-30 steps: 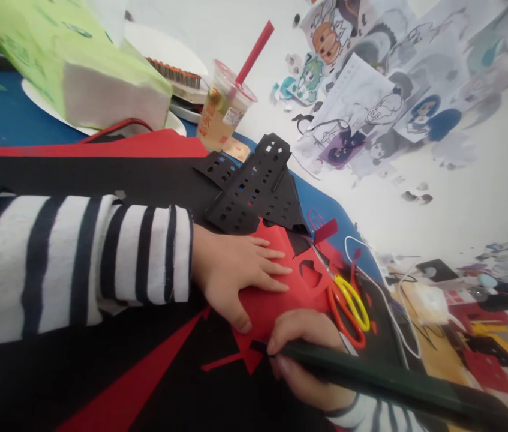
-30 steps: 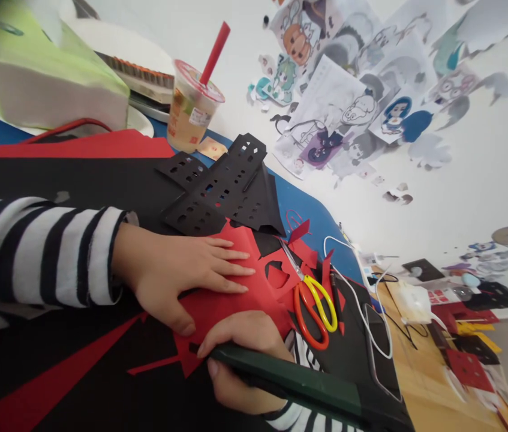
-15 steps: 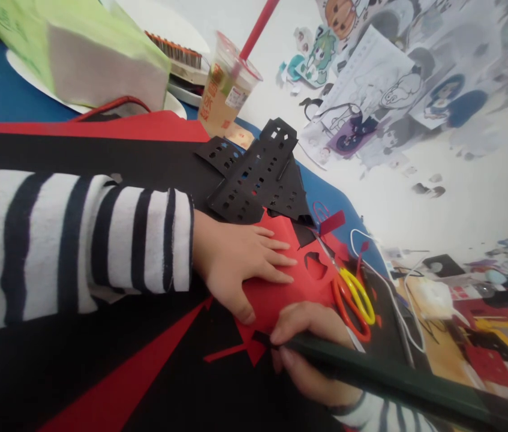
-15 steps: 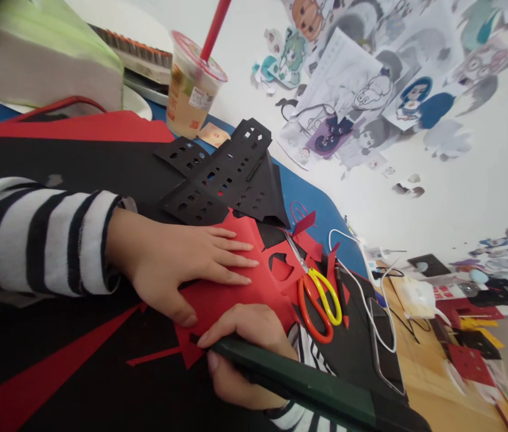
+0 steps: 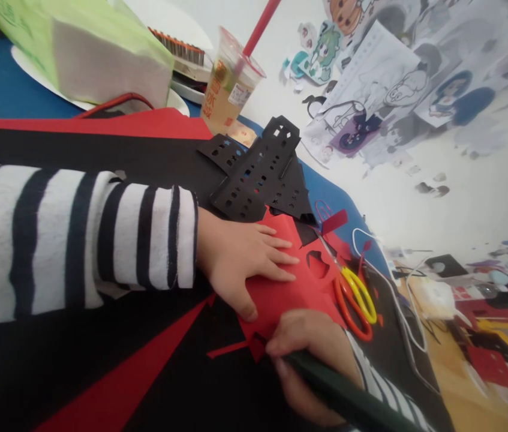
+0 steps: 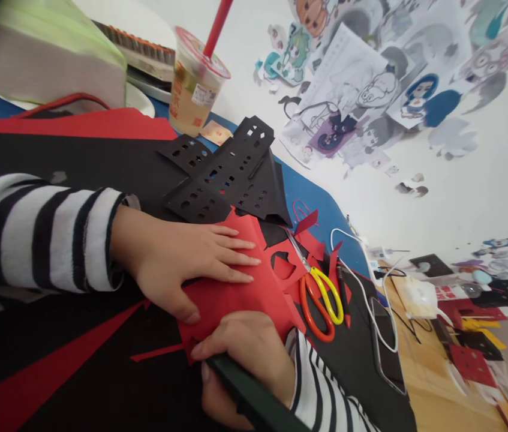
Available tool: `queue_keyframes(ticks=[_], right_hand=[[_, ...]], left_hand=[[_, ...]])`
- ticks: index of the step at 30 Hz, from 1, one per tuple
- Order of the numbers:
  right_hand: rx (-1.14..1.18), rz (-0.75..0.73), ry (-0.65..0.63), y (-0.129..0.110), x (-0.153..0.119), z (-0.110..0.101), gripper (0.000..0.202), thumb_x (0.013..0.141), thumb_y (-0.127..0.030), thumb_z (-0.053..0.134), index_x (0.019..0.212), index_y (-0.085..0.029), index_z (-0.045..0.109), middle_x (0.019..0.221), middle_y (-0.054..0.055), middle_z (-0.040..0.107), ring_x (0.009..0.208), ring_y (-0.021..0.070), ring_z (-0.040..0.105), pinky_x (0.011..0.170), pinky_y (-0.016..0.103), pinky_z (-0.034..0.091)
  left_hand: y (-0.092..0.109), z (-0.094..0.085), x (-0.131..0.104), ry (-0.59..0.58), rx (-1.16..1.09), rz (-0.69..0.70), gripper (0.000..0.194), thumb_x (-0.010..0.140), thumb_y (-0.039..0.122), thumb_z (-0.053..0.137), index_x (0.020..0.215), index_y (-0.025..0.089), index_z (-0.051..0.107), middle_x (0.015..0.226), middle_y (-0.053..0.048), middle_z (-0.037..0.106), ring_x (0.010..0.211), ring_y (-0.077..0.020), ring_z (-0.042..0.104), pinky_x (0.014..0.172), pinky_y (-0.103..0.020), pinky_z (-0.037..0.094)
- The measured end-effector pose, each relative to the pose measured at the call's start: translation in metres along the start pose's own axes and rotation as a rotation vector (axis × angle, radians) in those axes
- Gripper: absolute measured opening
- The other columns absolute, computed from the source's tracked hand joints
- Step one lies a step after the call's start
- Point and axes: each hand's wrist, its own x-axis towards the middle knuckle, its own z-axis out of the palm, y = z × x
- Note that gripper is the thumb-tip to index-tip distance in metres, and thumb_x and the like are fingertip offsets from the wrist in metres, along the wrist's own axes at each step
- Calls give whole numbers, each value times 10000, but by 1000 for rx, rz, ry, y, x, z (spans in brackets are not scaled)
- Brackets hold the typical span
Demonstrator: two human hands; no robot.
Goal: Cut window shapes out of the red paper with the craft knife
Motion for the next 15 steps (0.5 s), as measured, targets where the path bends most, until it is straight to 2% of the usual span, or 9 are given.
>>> queue_keyframes(ticks=[4, 7, 15], right_hand=[[67, 83, 41, 2, -3, 1, 250, 705, -37, 500, 858, -227, 556, 572, -11, 595, 532, 142, 617, 495, 229, 474], [72, 90, 53, 3, -6, 2, 258, 691, -36, 501, 850, -231, 560, 569, -12, 590, 541, 148, 615, 476, 227, 470], [-27, 85, -37, 3, -10, -1, 280, 689, -17, 535, 865, -229, 586, 661, 3, 660, 639, 155, 645, 595, 255, 519]], left_hand=[[0, 0, -1, -4, 7, 4, 774, 670, 451, 691, 1355, 176, 458, 1491, -75, 292, 1419, -304, 132, 1155, -493, 43], [0, 0, -1, 0, -9, 10, 775, 670, 445, 689, 1362, 189, 452, 1492, -67, 293, 1422, -298, 127, 1157, -487, 37], [-1, 2, -1, 21, -41, 24, 768, 651, 429, 686, 1347, 181, 479, 1489, -71, 314, 1417, -307, 150, 1159, -479, 32]])
